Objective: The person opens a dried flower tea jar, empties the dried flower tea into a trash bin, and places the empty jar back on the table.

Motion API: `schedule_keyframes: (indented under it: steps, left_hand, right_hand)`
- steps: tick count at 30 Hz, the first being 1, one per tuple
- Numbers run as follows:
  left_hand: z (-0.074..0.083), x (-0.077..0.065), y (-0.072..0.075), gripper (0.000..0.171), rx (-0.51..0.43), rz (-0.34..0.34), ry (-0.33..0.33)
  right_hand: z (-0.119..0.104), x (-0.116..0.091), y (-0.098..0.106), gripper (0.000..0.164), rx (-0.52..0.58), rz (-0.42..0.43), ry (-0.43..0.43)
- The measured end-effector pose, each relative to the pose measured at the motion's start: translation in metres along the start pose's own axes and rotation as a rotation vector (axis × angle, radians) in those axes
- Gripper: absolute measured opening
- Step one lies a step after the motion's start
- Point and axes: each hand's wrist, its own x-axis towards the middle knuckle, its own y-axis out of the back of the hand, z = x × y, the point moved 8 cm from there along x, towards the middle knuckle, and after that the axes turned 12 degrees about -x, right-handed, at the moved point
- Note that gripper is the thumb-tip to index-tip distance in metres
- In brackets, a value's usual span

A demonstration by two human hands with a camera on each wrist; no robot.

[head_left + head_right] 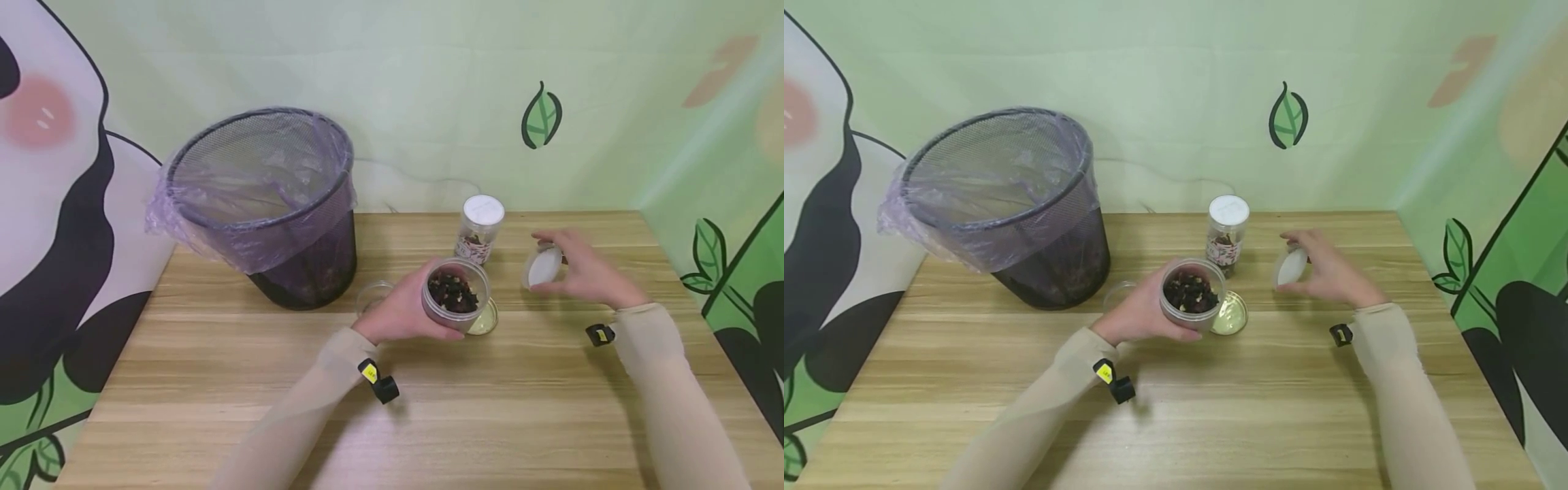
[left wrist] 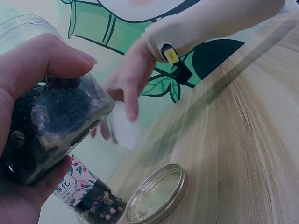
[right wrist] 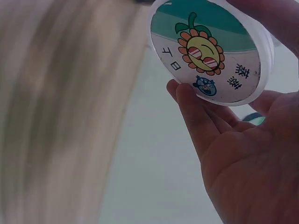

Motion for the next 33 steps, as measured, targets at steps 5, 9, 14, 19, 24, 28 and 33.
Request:
schedule_keyframes:
  steps: [5, 9, 14, 19, 24, 28, 33]
  left_hand:
    - [-0.001, 0.000, 0.000, 0.096, -0.002, -0.004, 0.004]
    - [0.000, 0.000, 0.001, 0.096, -0.006, -0.008, 0.003]
    - [-0.002, 0.001, 0.000, 0.095, -0.013, -0.013, 0.006]
    - [-0.002, 0.000, 0.000, 0.096, -0.003, -0.011, 0.012]
    - [-0.001, -0.001, -0.001, 0.097, -0.005, -0.017, 0.013]
    - [-0.003, -0.001, -0.001, 0.097, -0.005, -0.016, 0.015]
    - [-0.004, -0.001, 0.000, 0.097, -0.010, -0.009, 0.011]
  right_hand:
    - [0.008, 0.001, -0.020, 0.090, 0.003, -0.073, -0.038]
    - [0.011, 0.002, -0.029, 0.090, 0.021, -0.095, -0.039]
    - [0.019, 0.003, -0.041, 0.093, 0.009, -0.113, -0.039]
    - [0.023, 0.003, -0.052, 0.095, -0.013, -0.137, -0.026]
    - [0.022, 0.002, -0.056, 0.093, -0.046, -0.137, -0.024]
    - [0.021, 0.002, -0.057, 0.090, -0.073, -0.129, -0.019]
    - [0.020, 0.001, -0.058, 0.091, -0.075, -0.131, -0.023]
